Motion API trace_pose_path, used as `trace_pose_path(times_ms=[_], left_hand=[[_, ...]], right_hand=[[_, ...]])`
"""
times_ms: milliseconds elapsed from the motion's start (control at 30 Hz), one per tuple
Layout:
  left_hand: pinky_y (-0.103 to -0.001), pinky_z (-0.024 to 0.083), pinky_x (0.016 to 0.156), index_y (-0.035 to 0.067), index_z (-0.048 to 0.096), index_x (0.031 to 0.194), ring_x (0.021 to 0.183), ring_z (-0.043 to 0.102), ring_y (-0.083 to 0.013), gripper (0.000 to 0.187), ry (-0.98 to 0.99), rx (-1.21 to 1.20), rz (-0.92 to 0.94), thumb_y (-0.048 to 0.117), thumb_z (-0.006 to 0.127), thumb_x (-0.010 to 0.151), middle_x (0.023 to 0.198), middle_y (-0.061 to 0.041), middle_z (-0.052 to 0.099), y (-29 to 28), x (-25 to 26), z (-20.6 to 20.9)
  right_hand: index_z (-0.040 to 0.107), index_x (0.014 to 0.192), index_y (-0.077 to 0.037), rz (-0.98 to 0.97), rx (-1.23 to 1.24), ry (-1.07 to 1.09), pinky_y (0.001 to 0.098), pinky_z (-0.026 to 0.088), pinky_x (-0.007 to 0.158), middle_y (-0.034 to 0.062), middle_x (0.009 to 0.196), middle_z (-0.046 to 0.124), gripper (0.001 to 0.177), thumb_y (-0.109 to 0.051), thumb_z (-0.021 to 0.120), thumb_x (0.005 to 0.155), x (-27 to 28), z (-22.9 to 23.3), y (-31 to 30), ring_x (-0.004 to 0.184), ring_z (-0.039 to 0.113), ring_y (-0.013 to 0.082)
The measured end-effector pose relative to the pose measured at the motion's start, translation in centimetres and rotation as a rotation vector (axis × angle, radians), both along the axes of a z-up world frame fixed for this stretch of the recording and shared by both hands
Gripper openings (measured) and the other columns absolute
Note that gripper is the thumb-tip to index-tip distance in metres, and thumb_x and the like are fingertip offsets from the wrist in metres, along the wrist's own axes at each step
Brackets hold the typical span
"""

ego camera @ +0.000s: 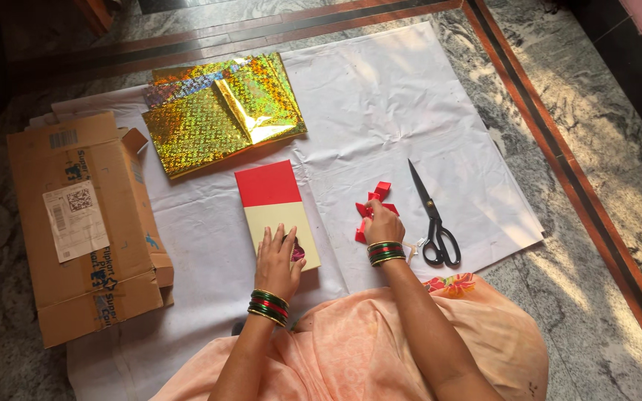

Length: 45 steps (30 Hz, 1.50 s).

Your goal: The person wraps a small bouquet of pink artificial flowers in pink paper, ties it with a ribbon, and places it into a red gift box along with a small teddy bear. They then close the box and attach a red ribbon bow to the lid.

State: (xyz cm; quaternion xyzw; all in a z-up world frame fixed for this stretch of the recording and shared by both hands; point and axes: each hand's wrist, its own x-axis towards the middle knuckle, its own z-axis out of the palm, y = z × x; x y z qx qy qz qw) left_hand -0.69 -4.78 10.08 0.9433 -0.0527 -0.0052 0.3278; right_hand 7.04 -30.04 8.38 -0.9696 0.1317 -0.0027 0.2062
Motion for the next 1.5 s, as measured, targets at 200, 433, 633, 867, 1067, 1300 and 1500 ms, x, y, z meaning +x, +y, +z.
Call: trace_pose_path(times_ms=[200, 433, 633, 867, 1067, 1300, 1500], left_hand=[[-0.047, 0.035, 0.115, 0.010, 0.057, 0.142, 0.140, 0.043, -0.0405, 0.055, -0.056, -0.229, 0.084, 0.022, 0.070, 0.091, 0.143, -0.018, 0.061, 0.0, 0.2, -0.3], [-0.033, 0.060, 0.080, 0.003, 0.061, 0.132, 0.095, 0.072, -0.0150, 0.044, 0.291, -1.079, 0.181, 0.029, 0.066, 0.098, 0.107, -0.008, 0.076, 0.1, 0.7, -0.7], [-0.035, 0.058, 0.063, -0.001, 0.067, 0.117, 0.081, 0.071, -0.0133, 0.029, 0.369, -1.199, 0.366, 0.020, 0.066, 0.098, 0.098, -0.009, 0.075, 0.6, 1.0, -1.2], [-0.033, 0.062, 0.068, 0.002, 0.064, 0.126, 0.080, 0.073, -0.0160, 0.033, 0.256, -1.100, 0.480, 0.015, 0.069, 0.096, 0.097, -0.012, 0.076, 1.1, 1.3, -1.5], [-0.034, 0.063, 0.065, 0.007, 0.056, 0.134, 0.075, 0.075, -0.0179, 0.043, 0.252, -1.131, 0.496, 0.010, 0.068, 0.093, 0.096, -0.012, 0.076, 1.9, 1.6, -2.3], [-0.034, 0.062, 0.063, 0.006, 0.055, 0.129, 0.072, 0.075, -0.0192, 0.035, 0.218, -1.041, 0.504, 0.008, 0.064, 0.096, 0.098, -0.011, 0.076, 2.9, 1.9, -3.3], [-0.033, 0.060, 0.060, 0.007, 0.058, 0.125, 0.069, 0.074, -0.0169, 0.031, 0.214, -0.950, 0.482, 0.010, 0.066, 0.095, 0.090, -0.011, 0.076, 3.0, 1.8, -1.6]], right_hand=[[0.072, 0.100, -0.013, 0.124, 0.655, -0.170, 0.0280, 0.054, 0.066, 0.0032, 0.088, 0.077, 0.018, -0.014, 0.078, 0.084, -0.7, 3.8, 2.6, 0.077, 0.072, 0.0126], [0.072, 0.098, -0.012, 0.499, 0.807, -0.214, 0.0229, 0.043, 0.060, -0.0021, 0.089, 0.077, 0.011, -0.012, 0.076, 0.087, -5.0, 4.5, 8.4, 0.075, 0.070, 0.0074], [0.073, 0.101, -0.011, 0.457, 0.789, -0.181, 0.0253, 0.044, 0.057, -0.0011, 0.083, 0.077, 0.014, -0.017, 0.078, 0.089, -5.8, 4.1, 9.2, 0.072, 0.070, 0.0090], [0.046, 0.148, -0.015, 0.278, 0.887, 0.186, 0.0269, 0.061, 0.065, 0.0148, 0.123, 0.066, 0.063, -0.015, 0.072, 0.090, -3.0, -0.8, 6.1, 0.092, 0.068, 0.0134], [0.016, 0.163, -0.019, 0.355, 0.845, 0.442, 0.0284, 0.063, 0.076, 0.0202, 0.137, 0.062, 0.087, -0.013, 0.065, 0.092, -4.9, -3.1, 7.1, 0.092, 0.073, 0.0188], [0.012, 0.163, -0.017, 0.497, 1.017, 0.525, 0.0302, 0.064, 0.083, 0.0176, 0.135, 0.063, 0.084, -0.011, 0.061, 0.095, -7.2, -2.8, 9.2, 0.101, 0.070, 0.0146], [0.055, 0.153, -0.016, 0.404, 0.857, 0.304, 0.0306, 0.060, 0.077, 0.0144, 0.116, 0.080, 0.057, -0.019, 0.068, 0.098, -4.3, -1.1, 7.4, 0.094, 0.073, 0.0173]])
